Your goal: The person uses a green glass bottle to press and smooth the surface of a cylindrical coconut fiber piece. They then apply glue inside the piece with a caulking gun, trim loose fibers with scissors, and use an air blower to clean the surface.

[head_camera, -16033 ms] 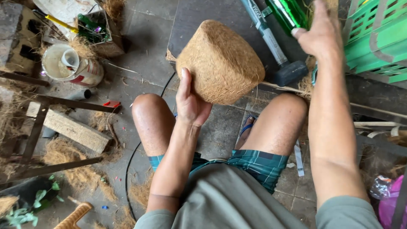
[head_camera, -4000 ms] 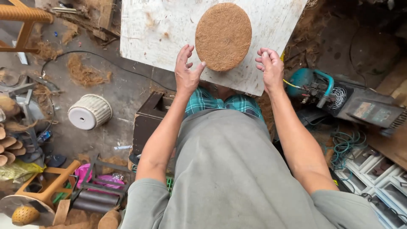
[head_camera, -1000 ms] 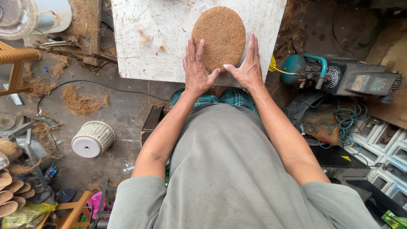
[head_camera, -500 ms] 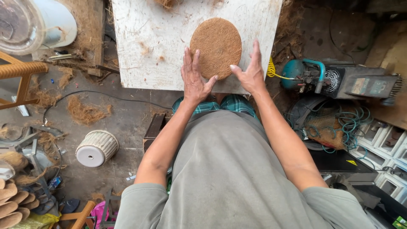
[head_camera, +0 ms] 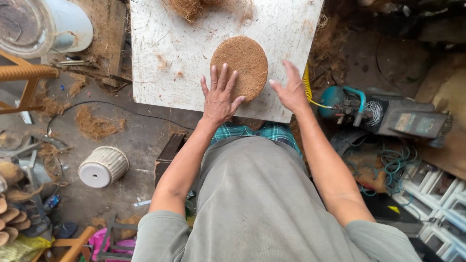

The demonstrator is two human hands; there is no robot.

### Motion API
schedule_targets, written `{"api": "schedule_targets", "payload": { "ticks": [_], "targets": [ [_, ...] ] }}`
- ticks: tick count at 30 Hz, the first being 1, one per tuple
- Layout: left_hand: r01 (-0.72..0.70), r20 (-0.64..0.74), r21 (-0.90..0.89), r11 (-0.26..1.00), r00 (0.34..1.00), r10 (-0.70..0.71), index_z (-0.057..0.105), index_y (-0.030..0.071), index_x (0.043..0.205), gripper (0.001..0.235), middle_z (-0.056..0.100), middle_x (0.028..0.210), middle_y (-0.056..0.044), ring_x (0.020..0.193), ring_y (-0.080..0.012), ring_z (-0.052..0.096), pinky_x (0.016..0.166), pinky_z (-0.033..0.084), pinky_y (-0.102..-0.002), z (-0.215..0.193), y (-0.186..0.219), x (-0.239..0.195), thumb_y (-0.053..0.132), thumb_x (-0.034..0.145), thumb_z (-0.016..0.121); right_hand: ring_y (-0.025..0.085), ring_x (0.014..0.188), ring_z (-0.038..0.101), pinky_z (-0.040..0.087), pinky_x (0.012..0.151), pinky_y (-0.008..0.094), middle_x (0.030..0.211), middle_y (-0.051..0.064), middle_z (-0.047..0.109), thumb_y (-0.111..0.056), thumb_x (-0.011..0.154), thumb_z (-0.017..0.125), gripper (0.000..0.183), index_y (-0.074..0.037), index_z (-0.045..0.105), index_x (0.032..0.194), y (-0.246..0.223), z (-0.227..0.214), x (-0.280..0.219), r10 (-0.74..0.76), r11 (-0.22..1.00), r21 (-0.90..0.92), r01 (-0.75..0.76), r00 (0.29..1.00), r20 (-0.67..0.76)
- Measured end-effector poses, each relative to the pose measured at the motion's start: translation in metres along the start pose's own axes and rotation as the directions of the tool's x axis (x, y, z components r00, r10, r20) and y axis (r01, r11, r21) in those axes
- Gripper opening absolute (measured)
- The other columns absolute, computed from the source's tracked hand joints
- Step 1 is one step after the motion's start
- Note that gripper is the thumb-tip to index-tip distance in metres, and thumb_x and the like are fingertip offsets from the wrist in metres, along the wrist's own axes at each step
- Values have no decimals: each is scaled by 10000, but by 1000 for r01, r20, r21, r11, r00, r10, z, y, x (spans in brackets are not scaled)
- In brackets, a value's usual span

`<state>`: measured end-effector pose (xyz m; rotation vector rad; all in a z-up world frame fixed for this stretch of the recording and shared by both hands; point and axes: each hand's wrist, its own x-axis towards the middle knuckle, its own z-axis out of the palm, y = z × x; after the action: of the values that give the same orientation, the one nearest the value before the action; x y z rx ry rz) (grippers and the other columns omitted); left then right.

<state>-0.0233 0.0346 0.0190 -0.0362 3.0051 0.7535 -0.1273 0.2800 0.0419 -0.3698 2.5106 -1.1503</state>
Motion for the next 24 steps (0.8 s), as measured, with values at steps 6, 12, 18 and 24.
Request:
{"api": "schedule_targets", "payload": {
  "ticks": [6,12,18,24],
  "targets": [
    [133,-67,-28,991,989,-135,341,273,1577,769,141,1676,-57,1535,-331,19,1170,-4,-645,7,19,1,607,940,612,453,1275,503,444,1070,511,1393,304,461,-213,895,742,707,11,399,1472,-2,-17,14,-13,997,72,-3,975,221],
    [307,-328,-301,903,855,-401,312,255,1577,656,166,1656,-88,1528,-333,109,1211,111,-598,25,44,4,549,1014,476,399,1160,614,523,952,462,1334,265,560,-205,891,729,635,-2,474,1436,44,-64,41,122,984,64,-164,899,420],
    [395,-247,-789,471,498,-831,590,187,1388,400,521,1444,-128,1319,-334,526,1003,515,-478,59,28,-30,335,1016,578,273,1018,655,546,837,355,1153,199,668,-172,921,716,456,18,596,1318,109,-106,74,111,983,72,-166,867,486],
    [384,-132,-840,383,542,-830,628,229,1361,437,569,1392,-110,1204,-280,626,938,577,-428,42,26,-36,198,927,661,234,1081,637,564,830,431,1305,178,593,-218,1001,658,466,-33,521,1406,56,-78,92,151,915,244,-321,834,530]
  ]
}}
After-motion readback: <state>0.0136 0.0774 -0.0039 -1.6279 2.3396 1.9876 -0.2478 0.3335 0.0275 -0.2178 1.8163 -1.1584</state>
